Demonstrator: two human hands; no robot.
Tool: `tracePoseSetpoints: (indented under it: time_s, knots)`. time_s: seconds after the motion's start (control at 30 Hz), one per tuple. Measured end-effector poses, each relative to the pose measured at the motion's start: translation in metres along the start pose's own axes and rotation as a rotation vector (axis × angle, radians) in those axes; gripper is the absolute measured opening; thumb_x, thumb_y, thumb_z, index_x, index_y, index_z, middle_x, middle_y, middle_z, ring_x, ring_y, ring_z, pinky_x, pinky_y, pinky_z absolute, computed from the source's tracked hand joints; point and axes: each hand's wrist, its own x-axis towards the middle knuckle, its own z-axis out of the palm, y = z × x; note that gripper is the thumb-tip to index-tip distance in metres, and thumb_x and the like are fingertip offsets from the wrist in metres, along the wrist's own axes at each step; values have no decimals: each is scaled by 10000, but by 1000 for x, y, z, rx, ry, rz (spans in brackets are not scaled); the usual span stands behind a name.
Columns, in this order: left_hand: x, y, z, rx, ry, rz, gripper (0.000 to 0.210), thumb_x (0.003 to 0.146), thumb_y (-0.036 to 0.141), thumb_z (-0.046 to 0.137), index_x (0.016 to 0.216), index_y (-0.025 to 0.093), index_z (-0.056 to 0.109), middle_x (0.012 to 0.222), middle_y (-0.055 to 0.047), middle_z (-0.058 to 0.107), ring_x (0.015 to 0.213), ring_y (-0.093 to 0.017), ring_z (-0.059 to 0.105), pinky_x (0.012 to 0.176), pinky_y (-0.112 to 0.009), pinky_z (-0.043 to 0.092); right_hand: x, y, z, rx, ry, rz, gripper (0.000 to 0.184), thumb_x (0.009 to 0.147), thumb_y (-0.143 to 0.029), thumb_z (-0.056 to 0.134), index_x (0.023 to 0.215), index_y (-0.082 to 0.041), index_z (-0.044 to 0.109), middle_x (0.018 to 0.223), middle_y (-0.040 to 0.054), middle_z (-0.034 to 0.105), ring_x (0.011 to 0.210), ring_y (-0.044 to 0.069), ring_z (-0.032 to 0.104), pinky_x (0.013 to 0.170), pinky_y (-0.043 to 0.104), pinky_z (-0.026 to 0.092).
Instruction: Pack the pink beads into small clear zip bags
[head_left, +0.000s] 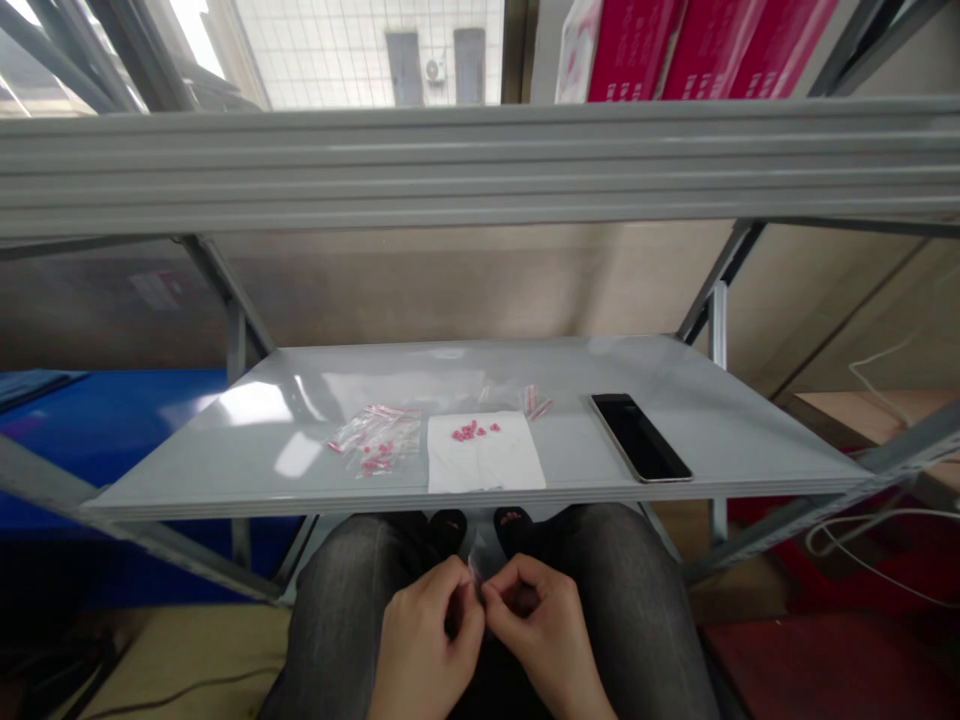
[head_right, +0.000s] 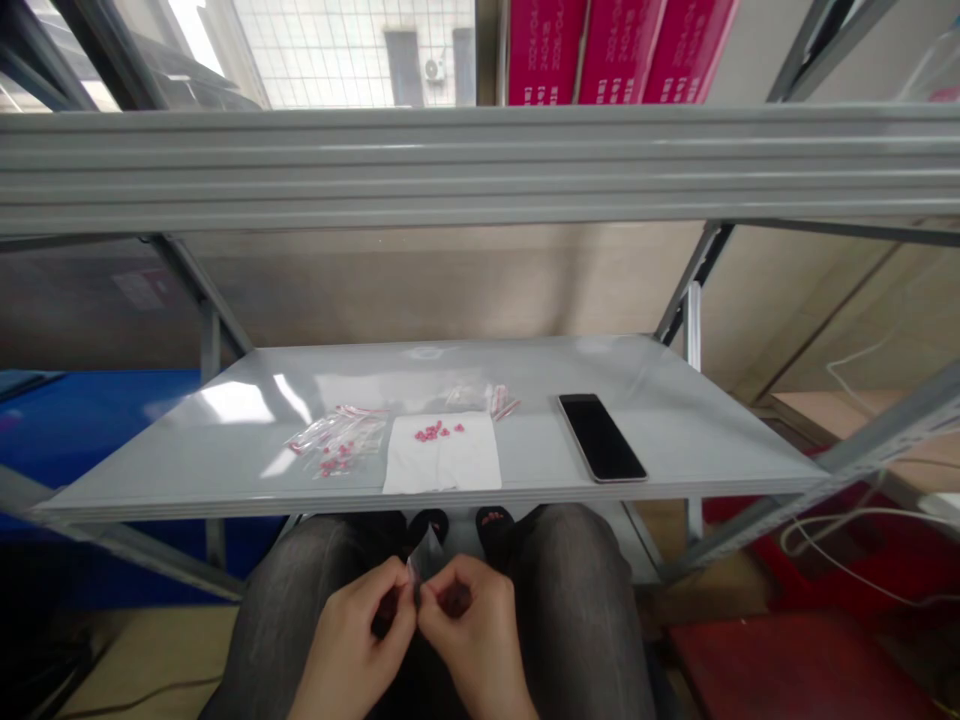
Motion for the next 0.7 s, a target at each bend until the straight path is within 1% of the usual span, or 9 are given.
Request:
tracePoseSetpoints:
  time_s: [0.1, 0.2, 0.27, 0.3, 0.37, 0.4, 0.43, 0.53, 0.7]
  knots:
    - [-3, 0, -2, 90, 66, 10, 201, 811, 174, 504, 621, 216, 456, 523, 41, 532, 447, -115, 536, 457, -210, 363, -2, -4, -3, -76, 95, -56, 194, 710, -256, 635, 548, -160, 588, 511, 4, 564, 471, 116, 492, 455, 209, 369]
    - [-5, 1, -9, 83, 73, 16, 226, 808, 183, 527, 611, 222, 424, 496, 53, 491, 418, -109, 508, 435, -211, 372, -2, -10, -8, -80, 109, -68, 182, 716, -253, 632, 563, -164, 590, 517, 0, 563, 473, 117, 501, 456, 206, 377]
    - [-4, 2, -15, 47, 71, 43, 111, 801, 202, 561, 717, 225, 492, 606, 24, 579, 523, -137, 590, 495, -230, 456, -2, -14, -11, -48, 95, -65, 163, 717, -249, 624, 582, -166, 585, 534, -1, 567, 488, 122, 519, 469, 209, 389]
    - [-3, 2, -18, 25, 55, 81, 93, 775, 220, 604, 845, 221, 542, 752, -17, 652, 664, -174, 654, 582, -263, 520, -1, -17, -13, -19, 74, -56, 153, 716, -248, 616, 592, -167, 580, 544, -2, 568, 498, 126, 528, 476, 211, 394]
    - [1, 1, -22, -8, -2, 184, 552, 690, 252, 707, 1199, 207, 500, 1156, -123, 653, 1045, -277, 647, 841, -392, 561, 0, -22, -15, 57, 6, -24, 138, 711, -245, 599, 602, -172, 558, 551, -7, 557, 504, 128, 532, 478, 213, 395]
    - [3, 0, -24, -11, -33, 228, 743, 655, 254, 744, 1322, 211, 419, 1303, -151, 584, 1187, -315, 576, 953, -460, 519, 0, -24, -15, 98, -37, 1, 133, 706, -245, 594, 604, -176, 541, 548, -15, 543, 497, 126, 526, 473, 214, 392]
    - [5, 0, -24, -10, -57, 263, 835, 640, 244, 761, 1376, 224, 366, 1367, -155, 541, 1258, -331, 523, 1023, -510, 468, 0, -26, -16, 138, -79, 29, 135, 702, -246, 592, 606, -181, 522, 541, -24, 526, 485, 122, 516, 464, 214, 387]
    - [11, -2, -24, -40, -70, 312, 719, 673, 173, 724, 1314, 270, 413, 1265, -101, 614, 1200, -298, 570, 1088, -569, 387, 1, -30, -18, 188, -137, 69, 158, 696, -252, 595, 604, -193, 481, 530, -41, 494, 467, 113, 494, 454, 215, 371]
    - [10, -1, -21, -141, -33, 265, 553, 678, 148, 692, 1182, 267, 497, 1126, -76, 665, 1107, -284, 615, 1031, -536, 450, 3, -33, -23, 18, -78, -13, 153, 733, -238, 601, 614, -185, 521, 553, -20, 527, 515, 121, 507, 483, 218, 362]
